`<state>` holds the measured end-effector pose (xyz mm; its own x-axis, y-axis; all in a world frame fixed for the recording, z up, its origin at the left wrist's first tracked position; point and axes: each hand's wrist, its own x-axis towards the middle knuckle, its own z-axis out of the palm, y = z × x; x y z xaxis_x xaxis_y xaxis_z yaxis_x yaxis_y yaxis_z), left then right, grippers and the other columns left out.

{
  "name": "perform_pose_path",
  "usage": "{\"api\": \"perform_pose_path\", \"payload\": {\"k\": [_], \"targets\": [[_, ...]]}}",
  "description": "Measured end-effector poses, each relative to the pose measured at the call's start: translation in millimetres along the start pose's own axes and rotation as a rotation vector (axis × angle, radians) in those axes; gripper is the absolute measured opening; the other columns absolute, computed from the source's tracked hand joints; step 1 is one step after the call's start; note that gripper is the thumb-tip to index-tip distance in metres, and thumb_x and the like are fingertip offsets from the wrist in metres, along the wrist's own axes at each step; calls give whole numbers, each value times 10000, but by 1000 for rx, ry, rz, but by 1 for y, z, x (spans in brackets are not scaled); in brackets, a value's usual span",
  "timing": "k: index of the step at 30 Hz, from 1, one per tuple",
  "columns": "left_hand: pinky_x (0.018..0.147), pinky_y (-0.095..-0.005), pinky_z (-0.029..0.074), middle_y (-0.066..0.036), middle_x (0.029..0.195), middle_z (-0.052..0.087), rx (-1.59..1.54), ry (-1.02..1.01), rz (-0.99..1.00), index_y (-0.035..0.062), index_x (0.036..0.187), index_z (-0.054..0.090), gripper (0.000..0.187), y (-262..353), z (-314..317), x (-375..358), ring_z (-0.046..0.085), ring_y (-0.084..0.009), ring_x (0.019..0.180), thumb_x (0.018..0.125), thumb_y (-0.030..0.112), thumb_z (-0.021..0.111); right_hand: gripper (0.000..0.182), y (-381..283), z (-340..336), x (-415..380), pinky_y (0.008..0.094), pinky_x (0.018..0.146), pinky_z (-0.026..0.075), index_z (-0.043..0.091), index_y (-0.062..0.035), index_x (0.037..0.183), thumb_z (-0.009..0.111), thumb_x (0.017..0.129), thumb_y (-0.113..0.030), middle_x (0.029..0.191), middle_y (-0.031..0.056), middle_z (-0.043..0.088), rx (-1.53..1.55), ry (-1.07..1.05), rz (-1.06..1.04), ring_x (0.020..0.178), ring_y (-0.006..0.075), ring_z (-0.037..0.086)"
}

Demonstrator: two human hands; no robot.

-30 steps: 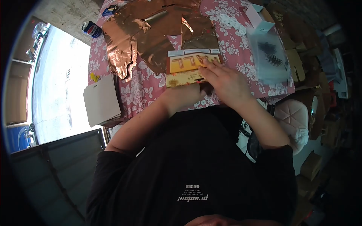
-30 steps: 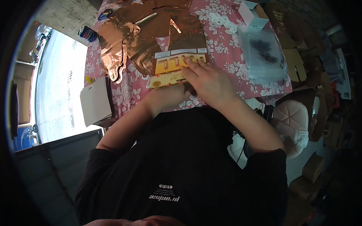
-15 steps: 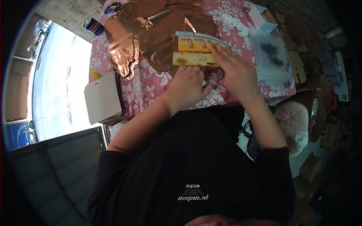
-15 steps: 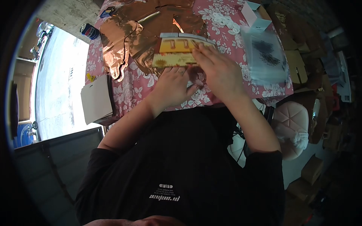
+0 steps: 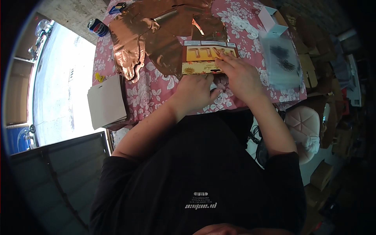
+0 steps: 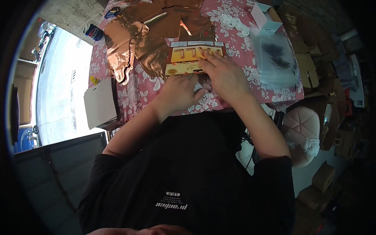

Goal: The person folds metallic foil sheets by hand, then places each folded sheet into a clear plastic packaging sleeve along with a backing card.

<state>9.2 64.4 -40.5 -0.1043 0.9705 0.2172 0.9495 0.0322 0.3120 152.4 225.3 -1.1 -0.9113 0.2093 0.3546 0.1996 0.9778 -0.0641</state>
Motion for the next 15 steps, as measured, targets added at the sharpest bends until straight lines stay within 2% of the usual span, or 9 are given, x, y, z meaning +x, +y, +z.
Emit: {"api": "perform_pose_path", "payload": {"k": [3, 5, 6, 8, 10, 12, 13, 15], "targets": [[785, -490, 590, -194, 934, 753, -12, -41, -26, -6, 1073, 675, 484, 0, -1, 1, 758, -367, 891, 992, 470, 649, 453, 0, 0, -1, 433, 1077, 562, 721, -111, 1329, 646, 887, -41, 1449, 119, 688, 14, -21, 1, 1341, 309, 660], [757, -482, 594, -174, 903, 765, -9, -68, -46, 10, 1043, 704, 485, 3, -3, 0, 767, -344, 870, 998, 487, 632, 425, -4, -8, 2, 457, 1088, 552, 718, -103, 1337, 715, 916, -160, 1443, 133, 686, 104, -102, 36, 1343, 327, 652], [728, -473, 597, -154, 872, 777, -6, -94, -66, 27, 1012, 734, 493, 4, -3, 0, 777, -322, 849, 1003, 504, 614, 425, -5, -12, 5, 457, 1088, 552, 718, -103, 1337, 715, 916, -160, 1443, 133, 686, 103, -102, 38, 1343, 327, 652], [709, -476, 597, -148, 852, 775, 33, -121, -56, 35, 999, 737, 490, 2, -1, 0, 776, -323, 830, 1006, 507, 608, 467, -4, -21, 11, 476, 1108, 533, 708, -86, 1361, 753, 948, -300, 1449, 149, 677, 204, -81, -15, 1352, 349, 637], [690, -480, 597, -142, 832, 773, 73, -148, -46, 42, 985, 741, 488, 0, 4, -1, 776, -324, 810, 1010, 510, 602, 477, 7, -6, 18, 474, 1121, 522, 701, -75, 1373, 738, 970, -329, 1455, 156, 672, 187, -21, -24, 1363, 356, 625], [706, -479, 599, -141, 824, 770, 39, 158, 50, 45, 996, 740, 497, -3, 9, -1, 774, -326, 805, 1016, 519, 592, 490, 18, 11, 25, 472, 1134, 510, 694, -64, 1384, 722, 993, -358, 1461, 162, 666, 171, 41, -31, 1375, 363, 613], [706, -479, 599, -141, 824, 770, 41, 156, 51, 45, 996, 740, 497, -1, 5, -1, 774, -326, 805, 1016, 519, 592, 442, 21, 16, 30, 465, 1128, 512, 698, -69, 1343, 700, 1004, -353, 1418, 163, 683, 225, -17, 1, 1359, 364, 619], [721, -480, 598, -150, 843, 769, 51, -72, -41, 38, 1019, 736, 506, 3, -3, 1, 772, -322, 818, 1013, 525, 600, 398, 28, 24, 36, 459, 1123, 513, 701, -73, 1301, 677, 1015, -349, 1376, 164, 700, 280, -74, 32, 1343, 365, 625]]}}
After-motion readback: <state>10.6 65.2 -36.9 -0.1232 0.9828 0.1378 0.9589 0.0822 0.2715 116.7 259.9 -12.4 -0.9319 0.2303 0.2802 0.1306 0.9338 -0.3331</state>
